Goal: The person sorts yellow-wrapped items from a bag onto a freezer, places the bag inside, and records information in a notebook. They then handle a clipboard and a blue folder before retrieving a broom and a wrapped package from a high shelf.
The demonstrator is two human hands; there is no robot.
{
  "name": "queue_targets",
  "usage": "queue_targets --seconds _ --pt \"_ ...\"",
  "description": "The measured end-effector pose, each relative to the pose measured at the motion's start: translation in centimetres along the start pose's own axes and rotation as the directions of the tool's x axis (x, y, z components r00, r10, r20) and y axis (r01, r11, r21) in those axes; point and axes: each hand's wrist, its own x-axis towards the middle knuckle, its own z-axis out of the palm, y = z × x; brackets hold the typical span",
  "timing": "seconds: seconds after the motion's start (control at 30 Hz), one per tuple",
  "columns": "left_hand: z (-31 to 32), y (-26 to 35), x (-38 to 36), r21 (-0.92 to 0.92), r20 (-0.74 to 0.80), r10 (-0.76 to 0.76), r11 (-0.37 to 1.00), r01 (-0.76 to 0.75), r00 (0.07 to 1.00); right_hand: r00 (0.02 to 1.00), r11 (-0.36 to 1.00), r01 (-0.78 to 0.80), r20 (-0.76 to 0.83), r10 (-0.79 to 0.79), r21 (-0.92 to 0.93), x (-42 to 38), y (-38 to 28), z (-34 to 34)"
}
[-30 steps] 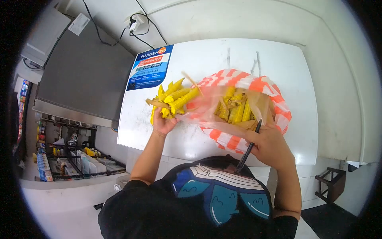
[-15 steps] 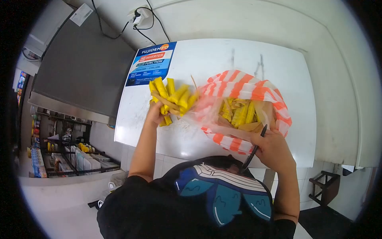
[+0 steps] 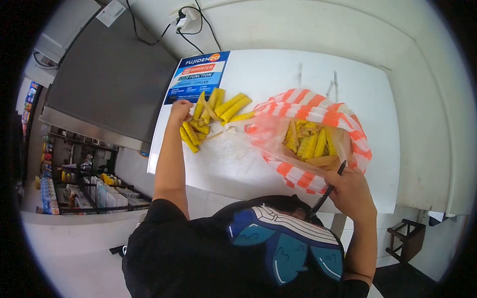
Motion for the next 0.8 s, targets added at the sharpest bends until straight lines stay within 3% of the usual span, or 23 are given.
queue_targets --seconds 0.03,0.13,0.27,0.4,0.43,0.5,0.57,0.63,0.73,0.8 --pt "-0.7 -0.3 0.5 0.004 -0.083 0.035 0.999 -0.035 0.996 1.0 1.0 0.009 0.003 -0.009 -0.014 0.0 -0.1 0.0" --pt "-1.9 0.0 1.3 0.239 -0.186 0.193 0.96 -0.146 0.963 1.0 1.0 -0.001 0.024 0.001 -0.016 0.0 0.0 0.0" --pt "-1.6 3.8 -3.8 0.258 -0.172 0.325 0.926 -0.276 0.93 1.0 0.999 0.013 -0.015 -0.012 0.038 -0.1 -0.1 -0.3" --pt "2.0 10.5 -12.5 0.01 -0.071 0.527 0.849 -0.528 0.847 0.999 0.998 0.031 -0.033 -0.029 0.056 -0.2 0.2 -0.9" --pt "3.9 11.6 -14.4 -0.1 -0.021 0.607 0.79 -0.605 0.795 0.999 0.998 0.021 -0.033 -0.019 0.055 -0.4 0.3 -1.0" --pt "8.4 12.5 -16.9 -0.319 0.261 0.811 0.584 -0.746 0.524 0.999 0.999 0.02 -0.04 -0.018 0.046 -0.5 0.5 -0.9" --pt "11.0 14.6 -21.0 -0.359 0.676 0.677 0.647 -0.673 0.29 0.998 0.998 0.041 -0.057 -0.039 0.037 -0.5 0.3 -1.1" --pt "15.4 13.7 -20.5 -0.185 0.874 0.471 0.549 -0.815 0.119 0.996 0.997 0.06 -0.067 -0.056 0.051 -0.5 0.4 -0.9" --pt "17.6 16.0 -18.8 0.069 0.849 0.313 0.732 -0.678 0.425 0.996 0.996 0.06 -0.069 -0.055 0.064 -0.6 0.2 -1.0" --pt "17.8 18.3 -17.4 0.234 0.763 0.307 0.689 -0.686 0.568 0.998 0.998 0.032 -0.05 -0.029 0.06 -0.9 0.0 -1.2"
